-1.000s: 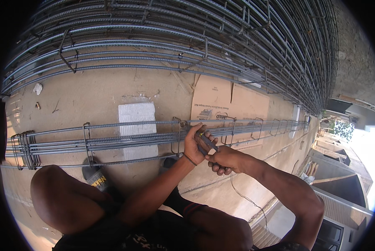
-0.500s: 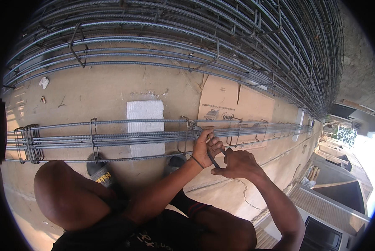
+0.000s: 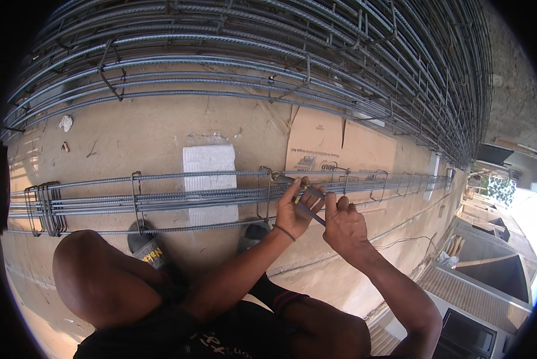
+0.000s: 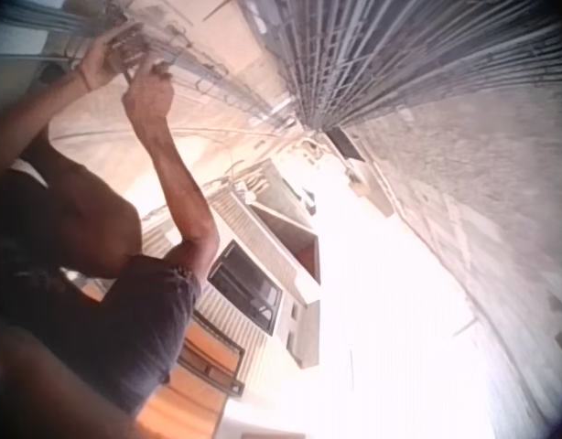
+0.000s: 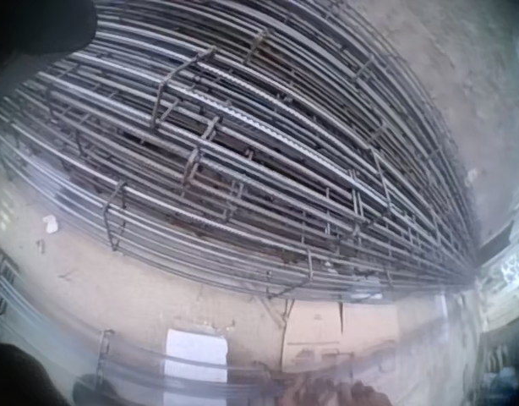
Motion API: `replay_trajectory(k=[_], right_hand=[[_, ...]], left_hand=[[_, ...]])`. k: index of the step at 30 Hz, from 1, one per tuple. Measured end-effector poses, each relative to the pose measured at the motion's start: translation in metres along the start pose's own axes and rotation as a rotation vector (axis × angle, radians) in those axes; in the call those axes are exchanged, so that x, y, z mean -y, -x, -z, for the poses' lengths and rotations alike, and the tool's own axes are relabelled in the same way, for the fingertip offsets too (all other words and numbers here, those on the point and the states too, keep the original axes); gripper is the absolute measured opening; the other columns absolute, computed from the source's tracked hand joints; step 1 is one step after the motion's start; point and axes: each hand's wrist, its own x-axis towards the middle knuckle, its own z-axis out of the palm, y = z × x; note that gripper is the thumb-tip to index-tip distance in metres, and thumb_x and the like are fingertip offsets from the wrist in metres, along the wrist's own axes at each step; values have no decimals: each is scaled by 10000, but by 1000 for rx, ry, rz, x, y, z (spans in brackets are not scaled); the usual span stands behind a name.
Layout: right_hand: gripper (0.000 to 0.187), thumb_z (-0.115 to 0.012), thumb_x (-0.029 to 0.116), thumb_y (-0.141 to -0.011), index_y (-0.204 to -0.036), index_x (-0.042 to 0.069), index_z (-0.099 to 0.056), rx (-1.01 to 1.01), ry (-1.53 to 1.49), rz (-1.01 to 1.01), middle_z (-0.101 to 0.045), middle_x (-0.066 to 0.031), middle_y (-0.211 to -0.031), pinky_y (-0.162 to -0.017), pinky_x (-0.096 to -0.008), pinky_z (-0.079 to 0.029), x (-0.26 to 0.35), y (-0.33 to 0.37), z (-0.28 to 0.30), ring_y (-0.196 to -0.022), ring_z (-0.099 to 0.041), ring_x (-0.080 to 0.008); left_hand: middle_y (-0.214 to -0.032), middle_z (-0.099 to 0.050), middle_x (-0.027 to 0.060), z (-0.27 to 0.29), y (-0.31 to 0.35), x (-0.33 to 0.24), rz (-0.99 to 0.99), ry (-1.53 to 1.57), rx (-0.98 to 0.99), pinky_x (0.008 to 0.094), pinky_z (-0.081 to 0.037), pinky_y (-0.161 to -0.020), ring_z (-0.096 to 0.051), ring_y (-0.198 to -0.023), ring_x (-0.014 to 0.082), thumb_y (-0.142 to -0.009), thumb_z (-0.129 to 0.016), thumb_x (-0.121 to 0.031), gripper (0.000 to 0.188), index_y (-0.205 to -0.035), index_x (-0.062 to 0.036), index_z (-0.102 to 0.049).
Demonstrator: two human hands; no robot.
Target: The person assembles a rebar cage by hand, using wire to bind individual rebar rods together and tightening the wire with pliers.
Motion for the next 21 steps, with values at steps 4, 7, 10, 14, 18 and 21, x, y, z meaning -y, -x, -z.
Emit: replay_trajectory(k=[4, 7, 10, 14, 18, 21], right_hand=[[449, -593, 59, -830, -1236, 16, -407, -79, 176, 83, -513, -198, -937, -576, -405, -569, 0, 9, 2, -853, -605, -359], [482, -714, 164, -765, -1150, -1, -477, -115, -97, 6, -530, -177, -947, -692, -447, -551, 8, 12, 2, -872, -591, -362], [552, -819, 250, -667, -1049, -15, -521, -37, -317, -77, -566, -172, -950, -799, -448, -509, 13, 1, 19, -844, -594, -356], [434, -781, 190, -719, -988, 1, -498, 575, -963, -243, -578, -206, -943, -752, -447, -504, -8, 8, -13, -804, -607, -381], [453, -748, 83, -697, -1079, 61, -506, 20, -315, -56, -541, -203, -969, -732, -475, -513, 8, 21, -30, -858, -600, -394], [496, -769, 100, -702, -1127, 74, -515, -98, -333, -83, -518, -178, -938, -700, -466, -511, 9, 31, -34, -849, -566, -356]], left_hand=[[-882, -610, 61, -11, -9, 5, 25, -56, -97, 431, -530, -828, -634, -911, 254, -865, -716, -260, 199, -927, -127, -582], [-735, -547, 40, -4, -21, 4, 88, -55, -213, 410, -520, -732, -573, -713, 229, -757, -689, -169, 189, -884, -128, -555], [-650, -481, 64, 26, -33, -2, 43, -89, -140, 455, -478, -768, -509, -667, 245, -612, -570, -144, 246, -852, -93, -542], [-809, -594, 178, 30, -21, 8, 10, 32, 114, 534, -444, -920, -589, -861, 390, -592, -505, -189, 252, -813, -72, -538], [-1075, -633, 237, 31, -6, 8, -71, -7, -32, 536, -468, -934, -613, -1020, 412, -701, -487, -198, 265, -928, -74, -548], [-1030, -659, 198, 23, 7, 11, -65, -362, -50, 454, -551, -810, -677, -906, 321, -896, -518, -340, 320, -1079, -78, -504]])
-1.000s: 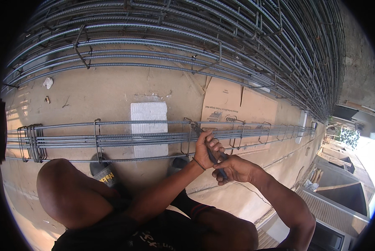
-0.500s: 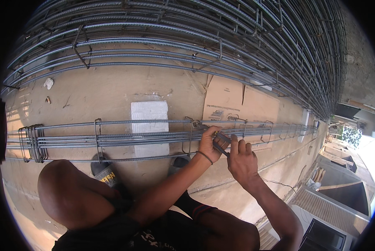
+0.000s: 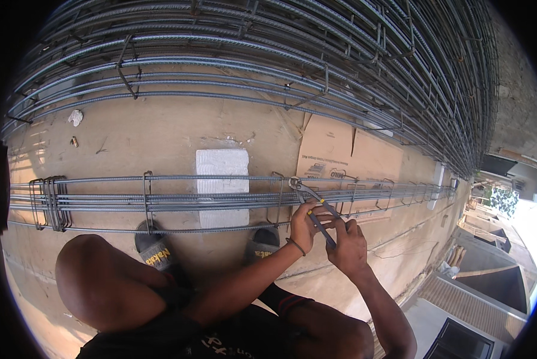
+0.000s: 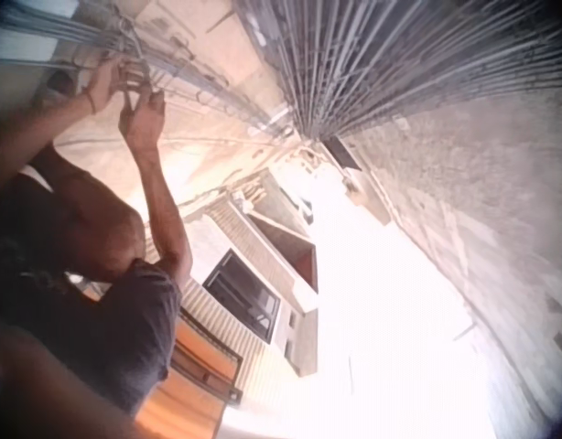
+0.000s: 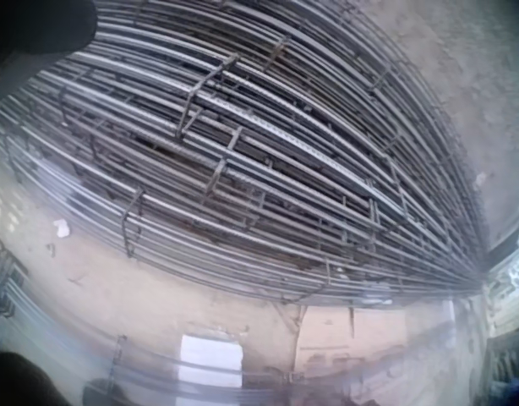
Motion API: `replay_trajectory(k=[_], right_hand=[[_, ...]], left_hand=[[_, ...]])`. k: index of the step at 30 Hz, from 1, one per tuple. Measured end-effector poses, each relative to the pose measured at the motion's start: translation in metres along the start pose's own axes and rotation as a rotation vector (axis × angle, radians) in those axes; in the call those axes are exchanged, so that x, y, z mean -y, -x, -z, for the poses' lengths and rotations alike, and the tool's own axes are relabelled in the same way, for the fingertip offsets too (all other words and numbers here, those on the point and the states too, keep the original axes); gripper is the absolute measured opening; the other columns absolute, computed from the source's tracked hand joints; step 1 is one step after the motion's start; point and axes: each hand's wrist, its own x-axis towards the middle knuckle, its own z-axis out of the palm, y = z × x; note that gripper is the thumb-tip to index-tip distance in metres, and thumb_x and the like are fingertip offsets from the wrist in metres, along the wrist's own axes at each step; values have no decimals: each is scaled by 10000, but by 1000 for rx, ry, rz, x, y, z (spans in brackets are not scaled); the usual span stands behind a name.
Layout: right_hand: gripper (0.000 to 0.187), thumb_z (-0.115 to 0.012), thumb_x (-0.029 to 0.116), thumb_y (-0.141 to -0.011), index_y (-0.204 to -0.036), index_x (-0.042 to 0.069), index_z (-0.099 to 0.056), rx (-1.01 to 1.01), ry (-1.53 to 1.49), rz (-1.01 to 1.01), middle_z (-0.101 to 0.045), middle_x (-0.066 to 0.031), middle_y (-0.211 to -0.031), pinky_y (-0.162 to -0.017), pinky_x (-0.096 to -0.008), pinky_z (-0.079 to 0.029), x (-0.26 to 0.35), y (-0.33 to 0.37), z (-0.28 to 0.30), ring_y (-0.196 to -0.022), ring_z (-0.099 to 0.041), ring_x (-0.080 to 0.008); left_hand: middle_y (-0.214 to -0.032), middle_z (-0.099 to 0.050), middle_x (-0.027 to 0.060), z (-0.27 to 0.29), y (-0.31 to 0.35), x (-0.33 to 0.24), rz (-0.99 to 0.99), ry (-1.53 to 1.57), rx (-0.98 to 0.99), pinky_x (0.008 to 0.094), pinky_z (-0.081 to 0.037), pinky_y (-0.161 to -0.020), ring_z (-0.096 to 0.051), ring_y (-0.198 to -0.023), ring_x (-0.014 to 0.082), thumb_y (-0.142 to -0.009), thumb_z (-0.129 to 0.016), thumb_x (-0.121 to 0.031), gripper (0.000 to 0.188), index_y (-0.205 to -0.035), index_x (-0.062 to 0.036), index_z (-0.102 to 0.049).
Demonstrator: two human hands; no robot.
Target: The person assembles a rebar cage by hand, using wire to bind individual rebar rods together and tightening the wire with pliers.
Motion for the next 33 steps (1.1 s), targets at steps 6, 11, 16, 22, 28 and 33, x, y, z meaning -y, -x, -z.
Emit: replay_trajectory(k=[6, 11, 16, 22, 28, 33], right_hand=[[520, -701, 272, -904, -1184, 178, -273, 50, -1318, -642, -460, -16, -914, -774, -290, -400, -2, 45, -35, -818, -428, -101], [162, -612, 184, -961, -1089, 107, -550, -220, -1546, -876, -373, 75, -644, -514, -213, -280, 20, 42, -72, -551, -300, -36], [124, -631, 208, -950, -996, 94, -617, -327, -1533, -757, -386, 88, -626, -508, -210, -297, -27, 35, -110, -540, -306, -22], [180, -617, 221, -952, -995, 47, -635, -356, -1087, -485, -525, 15, -628, -505, -280, -373, -116, 2, -130, -539, -461, -112], [378, -566, 293, -954, -1159, -25, -561, -530, -270, -351, -550, -227, -1127, -914, -509, -422, -81, -36, -129, -1075, -511, -391], [395, -579, 338, -971, -1101, -32, -532, -278, -1327, 85, -592, -166, -940, -797, -359, -474, 4, -39, -80, -868, -591, -265]], left_hand=[[-822, -675, 123, 5, 10, 1, -52, -613, 5, 237, -515, -478, -645, -544, 145, -984, -513, -467, 468, -1072, -11, -576], [-779, -684, 128, 31, 4, 1, -232, -702, -104, 278, -493, -494, -607, -505, 156, -1010, -474, -433, 475, -958, 5, -648], [-807, -672, 195, 33, 17, -2, -910, -1170, -315, 402, -483, -703, -648, -692, 334, -998, -427, -294, 413, -886, 30, -657], [-705, -634, 235, 51, 36, 8, -709, -1566, -163, 482, -491, -644, -617, -652, 432, -972, -428, -302, 470, -686, 6, -638], [-633, -628, 193, 42, 50, 3, -517, -1682, 80, 426, -486, -586, -626, -578, 339, -951, -441, -284, 449, -658, 16, -601], [-672, -636, 107, -9, 10, -53, -446, -1021, -32, 315, -470, -530, -587, -540, 185, -1013, -379, -363, 476, -725, -22, -544]])
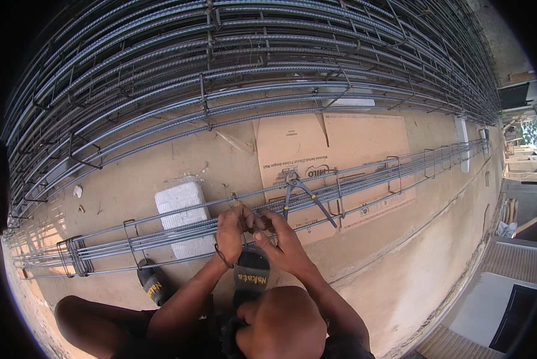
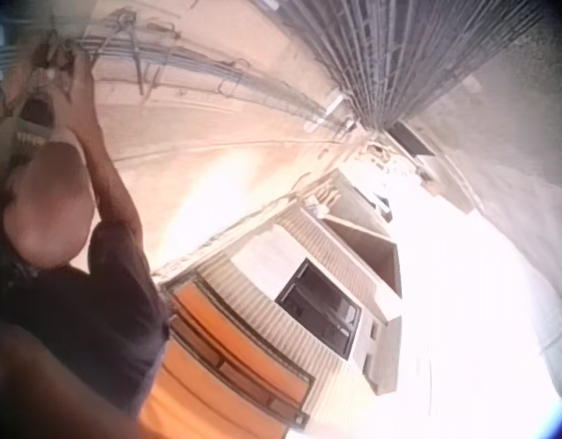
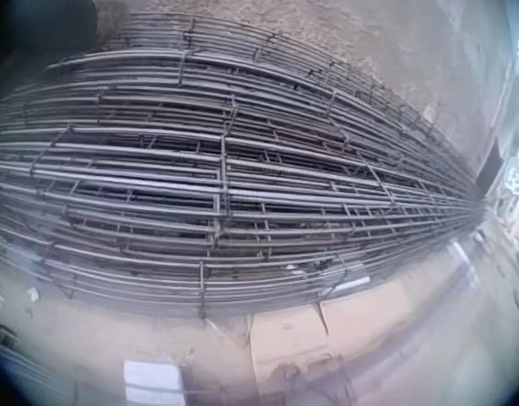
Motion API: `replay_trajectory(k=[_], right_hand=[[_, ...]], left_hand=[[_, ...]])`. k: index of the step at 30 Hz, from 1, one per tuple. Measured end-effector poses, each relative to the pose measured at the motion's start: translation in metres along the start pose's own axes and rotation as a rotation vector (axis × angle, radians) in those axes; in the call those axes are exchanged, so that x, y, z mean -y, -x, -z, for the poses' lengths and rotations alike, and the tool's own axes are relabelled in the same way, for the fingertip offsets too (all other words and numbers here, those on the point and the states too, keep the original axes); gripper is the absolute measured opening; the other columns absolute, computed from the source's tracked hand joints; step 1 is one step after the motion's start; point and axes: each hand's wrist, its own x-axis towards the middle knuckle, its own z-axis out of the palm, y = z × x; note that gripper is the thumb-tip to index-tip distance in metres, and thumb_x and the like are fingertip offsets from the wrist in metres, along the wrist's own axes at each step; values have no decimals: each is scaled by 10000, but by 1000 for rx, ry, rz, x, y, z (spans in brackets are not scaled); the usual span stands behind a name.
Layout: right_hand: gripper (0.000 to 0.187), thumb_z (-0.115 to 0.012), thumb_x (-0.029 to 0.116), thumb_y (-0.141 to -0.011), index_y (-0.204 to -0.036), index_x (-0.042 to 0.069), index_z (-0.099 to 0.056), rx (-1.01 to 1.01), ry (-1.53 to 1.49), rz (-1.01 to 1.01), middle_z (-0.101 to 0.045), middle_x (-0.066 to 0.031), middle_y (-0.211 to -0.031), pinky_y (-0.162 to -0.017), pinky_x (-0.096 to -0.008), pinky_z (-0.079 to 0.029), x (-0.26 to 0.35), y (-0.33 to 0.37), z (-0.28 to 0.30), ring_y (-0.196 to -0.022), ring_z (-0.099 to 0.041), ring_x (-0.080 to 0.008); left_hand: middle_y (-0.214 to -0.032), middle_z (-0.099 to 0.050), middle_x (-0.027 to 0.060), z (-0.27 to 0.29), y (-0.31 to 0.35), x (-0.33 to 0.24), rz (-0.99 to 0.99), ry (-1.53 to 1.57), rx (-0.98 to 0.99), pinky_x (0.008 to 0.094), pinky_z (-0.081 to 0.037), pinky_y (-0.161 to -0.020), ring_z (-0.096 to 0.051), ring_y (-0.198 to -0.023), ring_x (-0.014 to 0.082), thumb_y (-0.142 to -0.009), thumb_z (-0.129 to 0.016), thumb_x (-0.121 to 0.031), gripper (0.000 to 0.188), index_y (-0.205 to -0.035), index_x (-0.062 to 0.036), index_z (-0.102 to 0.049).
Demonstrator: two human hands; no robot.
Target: The person assembles a rebar cage by hand, using wire to bind individual rebar rods together and tightening the wire with pliers.
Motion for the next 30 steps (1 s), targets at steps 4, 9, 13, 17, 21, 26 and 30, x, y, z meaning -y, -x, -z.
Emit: replay_trajectory(k=[4, 9, 13, 17, 21, 26, 30], right_hand=[[333, -537, 341, -1003, -1015, 9, -535, 139, -170, -179, -547, -73, -690, -592, -312, -458, -9, -15, -24, -608, -525, -161], [456, -404, 403, -1046, -855, 31, -585, 325, -387, -522, -432, 32, -627, -524, -257, -337, -16, -47, -5, -564, -381, -63], [492, -385, 419, -1047, -813, 24, -561, 506, -414, -580, -406, 40, -610, -496, -243, -296, -11, -51, -18, -546, -349, -54], [479, -386, 422, -1045, -805, 50, -570, 477, -268, -786, -408, 46, -579, -464, -229, -269, 20, -51, -6, -491, -348, -40], [386, -392, 327, -1054, -845, 41, -546, 267, 122, -269, -422, 17, -638, -501, -245, -278, -56, -27, -19, -543, -351, -58], [190, -499, 184, -992, -1044, 26, -591, 34, 256, 60, -516, -45, -713, -590, -273, -375, 55, -5, -71, -655, -474, -117], [195, -536, 142, -968, -1103, 21, -607, 96, 416, 211, -543, -64, -733, -609, -284, -406, 94, -6, -104, -674, -506, -138]], left_hand=[[-740, -666, 116, 2, -42, -60, 54, -54, 75, 270, -479, -547, -601, -582, 152, -1014, -453, -323, 419, -815, 16, -598], [-775, -694, 112, 12, -61, -76, -153, -328, -98, 262, -508, -586, -607, -615, 119, -923, -667, -159, 233, -1042, 41, -677], [-782, -686, 83, 41, -54, -81, -10, -147, -66, 267, -514, -627, -613, -678, 115, -928, -661, -184, 250, -1038, 38, -692], [-770, -676, 82, 29, -60, -78, 91, 102, 40, 273, -521, -667, -637, -723, 131, -939, -651, -228, 277, -1017, 34, -698], [-723, -680, 79, 48, -63, -59, 33, 183, -71, 278, -539, -598, -645, -648, 135, -895, -706, -249, 259, -909, 9, -710], [-661, -660, 91, 92, -40, -71, -29, 396, -122, 293, -515, -509, -625, -554, 150, -841, -687, -148, 151, -818, 2, -680], [-602, -620, 93, 101, -30, -102, -123, 372, -230, 311, -472, -452, -594, -498, 162, -824, -619, -62, 103, -748, 5, -637]])
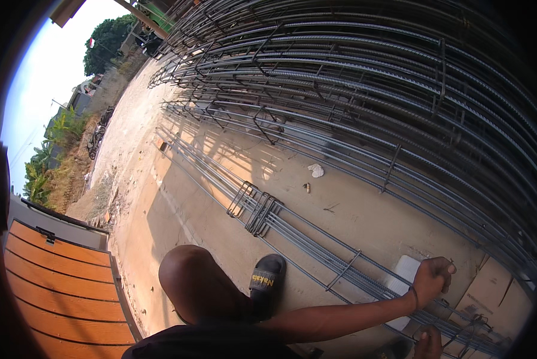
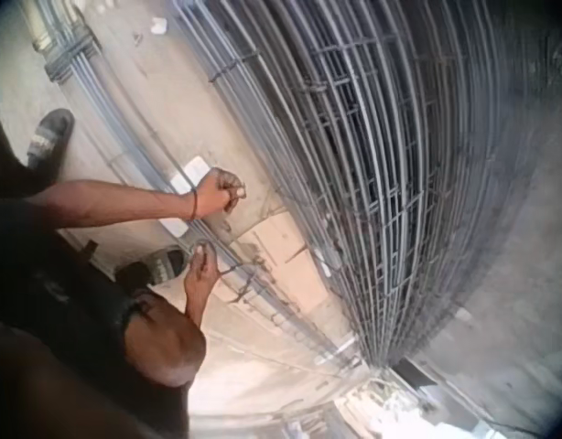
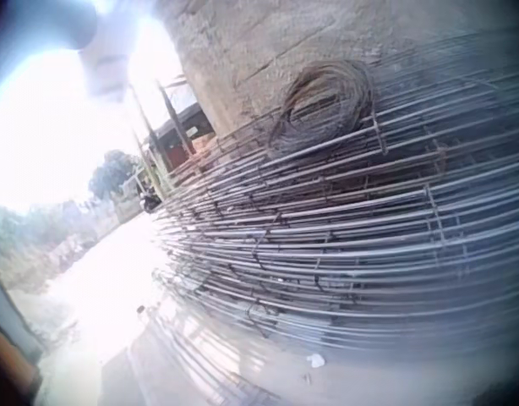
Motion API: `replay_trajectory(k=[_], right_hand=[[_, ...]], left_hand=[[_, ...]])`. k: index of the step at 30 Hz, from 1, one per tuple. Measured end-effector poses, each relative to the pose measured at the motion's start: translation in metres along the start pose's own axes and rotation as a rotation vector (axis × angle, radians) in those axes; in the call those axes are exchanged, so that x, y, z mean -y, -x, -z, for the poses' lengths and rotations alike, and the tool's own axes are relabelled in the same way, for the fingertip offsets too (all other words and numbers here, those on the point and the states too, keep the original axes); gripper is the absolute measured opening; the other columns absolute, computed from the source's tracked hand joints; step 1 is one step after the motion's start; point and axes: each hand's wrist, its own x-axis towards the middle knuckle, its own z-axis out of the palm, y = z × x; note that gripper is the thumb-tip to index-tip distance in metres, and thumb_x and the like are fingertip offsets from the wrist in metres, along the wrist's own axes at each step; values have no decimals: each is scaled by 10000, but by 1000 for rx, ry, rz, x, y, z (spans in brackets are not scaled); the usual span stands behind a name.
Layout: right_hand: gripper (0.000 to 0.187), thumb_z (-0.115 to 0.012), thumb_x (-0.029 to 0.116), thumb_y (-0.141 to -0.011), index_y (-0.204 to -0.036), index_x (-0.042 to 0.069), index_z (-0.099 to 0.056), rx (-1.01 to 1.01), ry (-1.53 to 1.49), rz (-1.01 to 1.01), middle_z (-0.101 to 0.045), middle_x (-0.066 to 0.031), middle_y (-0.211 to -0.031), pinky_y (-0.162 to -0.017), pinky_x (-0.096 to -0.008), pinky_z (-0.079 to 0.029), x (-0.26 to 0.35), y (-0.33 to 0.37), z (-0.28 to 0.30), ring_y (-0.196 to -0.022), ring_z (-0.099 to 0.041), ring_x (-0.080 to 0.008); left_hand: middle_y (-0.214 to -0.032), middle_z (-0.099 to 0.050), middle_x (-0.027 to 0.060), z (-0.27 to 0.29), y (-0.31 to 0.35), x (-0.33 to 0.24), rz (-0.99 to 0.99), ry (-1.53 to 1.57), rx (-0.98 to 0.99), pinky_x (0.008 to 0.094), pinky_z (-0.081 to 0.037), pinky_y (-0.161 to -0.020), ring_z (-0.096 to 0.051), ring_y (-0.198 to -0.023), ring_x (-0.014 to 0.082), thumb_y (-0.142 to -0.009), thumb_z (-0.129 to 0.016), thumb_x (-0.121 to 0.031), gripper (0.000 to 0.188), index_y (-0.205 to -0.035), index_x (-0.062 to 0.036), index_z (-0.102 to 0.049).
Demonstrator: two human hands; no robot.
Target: The person assembles a rebar cage by hand, using wire to bind individual rebar rods together and tightening the wire with pliers.
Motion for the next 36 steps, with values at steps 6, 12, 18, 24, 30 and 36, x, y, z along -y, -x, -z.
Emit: replay_trajectory(k=[6, 12, 18, 24, 30, 36], right_hand=[[200, -482, 176, -996, -1018, 15, -598, -35, 5, -344, -439, -1, -634, -488, -268, -292, 59, 14, 1, -541, -376, -68], [172, -515, 183, -997, -1042, 51, -615, -24, 192, -561, -340, 8, -560, -483, -273, -264, 115, 46, 4, -523, -307, -74], [193, -550, 196, -980, -1095, 65, -635, -185, 80, -895, -363, 62, -576, -500, -244, -266, 187, 109, 15, -530, -329, -49], [297, -575, 230, -974, -1196, 33, -573, -91, -130, -898, -541, -11, -630, -455, -224, -356, 176, 113, -10, -495, -447, -58], [168, -580, 209, -981, -1049, 65, -635, -162, -515, -885, -463, 35, -624, -412, -207, -273, 85, 120, -44, -480, -392, -41], [213, -763, 175, -848, -907, 36, -612, -170, -234, -490, -359, 80, -549, -458, -223, -238, 30, 117, -137, -502, -293, -16]], left_hand=[[-622, -617, 78, 1, 10, -37, 18, -85, 203, 299, -477, -492, -596, -532, 150, -867, -594, -105, 129, -805, 1, -635], [-855, -684, 109, 39, 27, -53, 600, 163, 551, 309, -592, -706, -699, -758, 195, -929, -647, -372, 392, -1020, 10, -650], [-692, -686, 118, 27, 102, -25, 439, -35, 624, 299, -548, -533, -682, -591, 179, -943, -638, -282, 324, -840, 23, -669], [-552, -635, 100, 35, 107, -30, 178, -603, 641, 318, -510, -505, -650, -473, 188, -925, -632, -232, 339, -679, 1, -637], [-730, -695, 166, 71, 87, -26, -102, -904, 720, 372, -544, -650, -711, -702, 265, -850, -711, -404, 419, -904, 11, -714], [-1030, -701, 186, 113, -17, -105, -290, -1367, 783, 385, -543, -818, -686, -894, 300, -753, -780, -297, 487, -1164, -59, -671]])
